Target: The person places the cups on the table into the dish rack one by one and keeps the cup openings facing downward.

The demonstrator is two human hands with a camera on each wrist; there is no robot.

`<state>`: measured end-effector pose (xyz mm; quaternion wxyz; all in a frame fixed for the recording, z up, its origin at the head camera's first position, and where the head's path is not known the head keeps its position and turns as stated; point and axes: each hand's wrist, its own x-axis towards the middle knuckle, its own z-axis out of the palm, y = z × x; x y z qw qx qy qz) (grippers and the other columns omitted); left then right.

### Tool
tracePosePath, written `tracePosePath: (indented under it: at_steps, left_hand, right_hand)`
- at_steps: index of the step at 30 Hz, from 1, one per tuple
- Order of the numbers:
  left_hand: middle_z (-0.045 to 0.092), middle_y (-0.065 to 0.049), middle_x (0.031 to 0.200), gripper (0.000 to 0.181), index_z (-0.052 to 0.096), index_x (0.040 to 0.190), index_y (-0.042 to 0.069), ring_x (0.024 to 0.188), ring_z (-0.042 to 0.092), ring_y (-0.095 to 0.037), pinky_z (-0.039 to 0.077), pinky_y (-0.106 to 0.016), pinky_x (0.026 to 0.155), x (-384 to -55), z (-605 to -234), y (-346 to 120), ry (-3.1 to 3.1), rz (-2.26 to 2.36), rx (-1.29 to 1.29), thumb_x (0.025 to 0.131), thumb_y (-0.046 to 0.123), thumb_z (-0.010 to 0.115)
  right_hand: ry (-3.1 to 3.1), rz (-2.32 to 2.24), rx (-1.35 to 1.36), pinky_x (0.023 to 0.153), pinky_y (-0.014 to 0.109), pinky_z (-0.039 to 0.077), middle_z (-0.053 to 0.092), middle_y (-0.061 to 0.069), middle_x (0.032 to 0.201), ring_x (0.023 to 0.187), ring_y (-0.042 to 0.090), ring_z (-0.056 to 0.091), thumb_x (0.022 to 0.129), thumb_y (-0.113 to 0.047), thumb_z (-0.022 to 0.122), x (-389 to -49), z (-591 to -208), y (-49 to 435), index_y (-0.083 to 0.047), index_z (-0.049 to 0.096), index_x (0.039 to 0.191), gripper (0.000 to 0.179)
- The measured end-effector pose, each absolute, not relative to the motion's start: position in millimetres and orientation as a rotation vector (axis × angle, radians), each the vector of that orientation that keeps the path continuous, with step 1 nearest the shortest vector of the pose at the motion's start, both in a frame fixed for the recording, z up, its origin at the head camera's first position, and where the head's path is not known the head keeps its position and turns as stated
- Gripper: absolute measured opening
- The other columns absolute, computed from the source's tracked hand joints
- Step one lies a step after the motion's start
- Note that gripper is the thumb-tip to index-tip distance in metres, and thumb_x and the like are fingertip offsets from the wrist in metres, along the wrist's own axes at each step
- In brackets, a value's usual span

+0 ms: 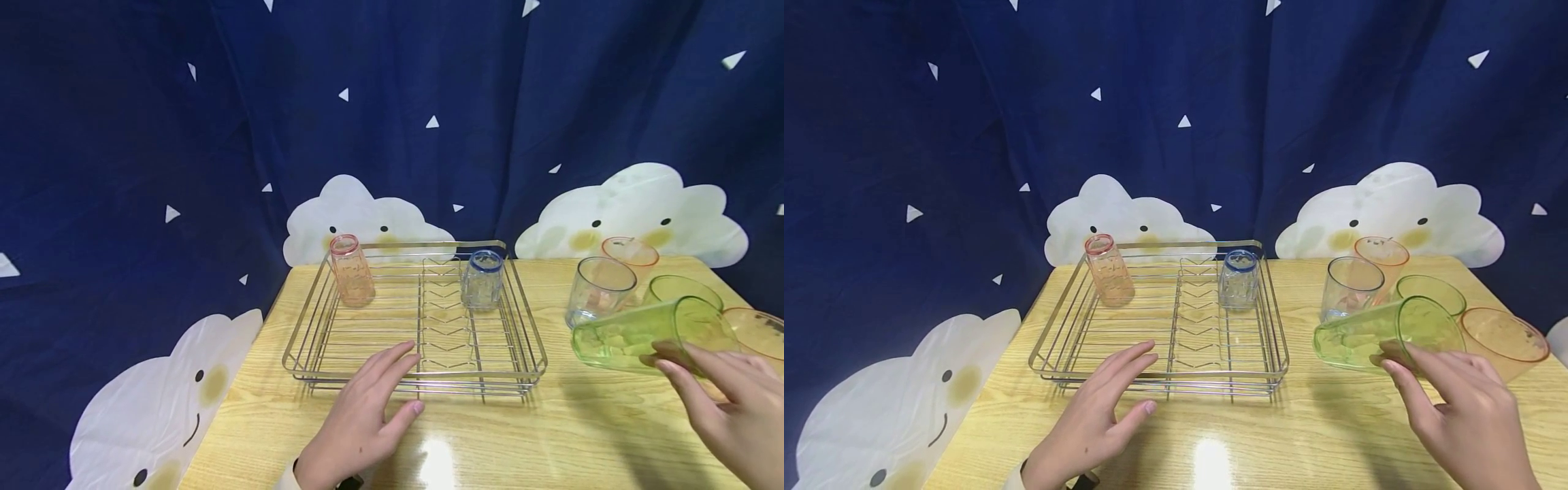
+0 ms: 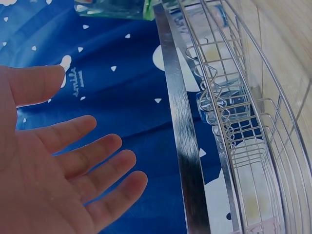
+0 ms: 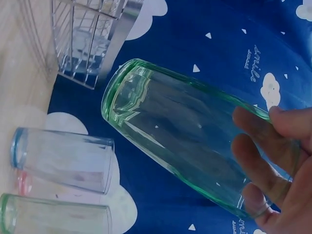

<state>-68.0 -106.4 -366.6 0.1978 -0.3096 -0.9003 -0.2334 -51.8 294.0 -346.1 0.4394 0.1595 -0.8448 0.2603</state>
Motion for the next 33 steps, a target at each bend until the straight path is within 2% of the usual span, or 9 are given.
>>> tracePosePath:
  at_steps: [8,12,15,19,27,33]
  left_hand:
    - [0.049,0.001,0.151,0.054,0.055,0.140,0.017,0.136,0.051,-0.020,0.049,-0.044,0.108,-68.4,-366.5,-104.5,-2.522,-0.666,-0.875,0.090,0.033,0.069]
    - [0.049,0.002,0.151,0.054,0.054,0.140,0.018,0.137,0.050,-0.018,0.049,-0.044,0.108,-68.3,-366.2,-103.2,-2.520,-0.688,-0.883,0.090,0.031,0.069]
    - [0.049,0.003,0.151,0.055,0.053,0.141,0.019,0.138,0.049,-0.018,0.048,-0.044,0.109,-68.5,-366.3,-102.4,-2.531,-0.691,-0.883,0.091,0.032,0.068]
    - [0.049,0.003,0.151,0.054,0.053,0.141,0.018,0.138,0.049,-0.017,0.047,-0.042,0.110,-68.5,-365.6,-101.5,-2.537,-0.690,-0.884,0.091,0.033,0.067]
    - [0.051,0.000,0.149,0.053,0.055,0.139,0.015,0.137,0.051,-0.018,0.047,-0.042,0.109,-69.5,-366.9,-99.2,-2.495,-0.683,-0.924,0.090,0.030,0.068]
    - [0.050,0.001,0.151,0.053,0.054,0.139,0.015,0.138,0.050,-0.018,0.046,-0.042,0.111,-69.6,-367.2,-97.3,-2.507,-0.685,-0.926,0.091,0.031,0.067]
  right_hand:
    - [-2.043,0.737,0.438,0.095,0.006,0.028,0.054,-0.046,0.116,0.103,-0.030,0.048,0.098,-0.045,0.056,-48.2,-342.8,285.2,0.013,0.072,0.100,0.059]
    - [-2.056,0.762,0.434,0.099,0.006,0.028,0.054,-0.046,0.117,0.103,-0.029,0.047,0.099,-0.037,0.058,-44.1,-340.0,279.0,0.013,0.071,0.102,0.052]
    - [-2.088,0.754,0.432,0.098,0.004,0.028,0.054,-0.046,0.117,0.105,-0.028,0.046,0.099,-0.025,0.061,-41.4,-338.4,275.2,0.011,0.071,0.102,0.037]
    - [-2.105,0.751,0.436,0.096,0.002,0.029,0.055,-0.044,0.116,0.106,-0.026,0.047,0.097,-0.017,0.063,-39.1,-337.7,270.5,0.006,0.072,0.103,0.026]
    - [-2.115,0.826,0.430,0.087,-0.001,0.034,0.065,-0.037,0.106,0.099,-0.021,0.051,0.089,-0.005,0.070,-33.9,-337.9,258.0,-0.003,0.076,0.103,0.015]
    - [-2.081,0.899,0.471,0.084,-0.001,0.038,0.071,-0.027,0.100,0.094,-0.015,0.056,0.088,-0.002,0.071,-34.0,-341.3,251.3,-0.004,0.077,0.098,0.012]
